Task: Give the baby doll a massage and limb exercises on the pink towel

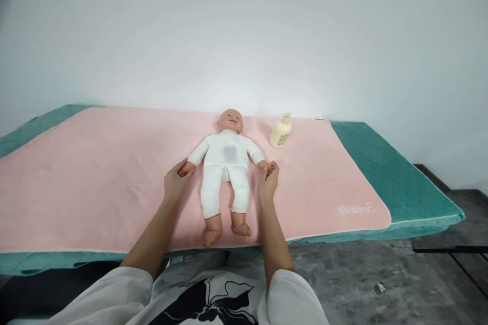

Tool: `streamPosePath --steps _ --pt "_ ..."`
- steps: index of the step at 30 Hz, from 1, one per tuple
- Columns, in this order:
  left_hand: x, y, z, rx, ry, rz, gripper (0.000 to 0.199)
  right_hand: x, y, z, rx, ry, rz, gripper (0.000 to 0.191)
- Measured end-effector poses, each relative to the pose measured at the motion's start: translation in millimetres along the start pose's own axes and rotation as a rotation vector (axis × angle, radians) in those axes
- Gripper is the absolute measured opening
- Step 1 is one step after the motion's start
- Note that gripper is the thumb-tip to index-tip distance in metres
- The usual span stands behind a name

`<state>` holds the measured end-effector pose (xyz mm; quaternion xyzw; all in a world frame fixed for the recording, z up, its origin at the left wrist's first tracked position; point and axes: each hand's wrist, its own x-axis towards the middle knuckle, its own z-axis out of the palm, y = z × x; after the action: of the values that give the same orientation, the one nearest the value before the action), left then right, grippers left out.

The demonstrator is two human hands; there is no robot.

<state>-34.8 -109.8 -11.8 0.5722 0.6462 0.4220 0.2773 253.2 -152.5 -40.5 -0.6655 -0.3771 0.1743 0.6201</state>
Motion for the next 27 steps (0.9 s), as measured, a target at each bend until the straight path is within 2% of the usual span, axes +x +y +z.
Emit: streamPosePath --steps 5,9,14,21,27 --pt "0 -3 0.5 -0.011 -0.029 0.033 0.047 1 4 0 -0.025 0.001 -0.033 0.057" --pt "0 -4 1.5 -0.027 -0.003 0.012 0.051 1 4 0 -0.029 0.002 -0.037 0.057" --pt "2 -3 -1.8 -0.075 0.026 -0.015 0.052 4 4 -2 -0.011 0.007 0.006 0.059" --pt "10 -8 -12.1 -0.144 0.134 -0.087 0.056 11 -1 -6 -0.015 0.047 0.105 0.055" --pt "26 -18 -23.6 -0.219 0.146 -0.125 0.058 26 0 -13 -0.021 0.033 0.163 0.052"
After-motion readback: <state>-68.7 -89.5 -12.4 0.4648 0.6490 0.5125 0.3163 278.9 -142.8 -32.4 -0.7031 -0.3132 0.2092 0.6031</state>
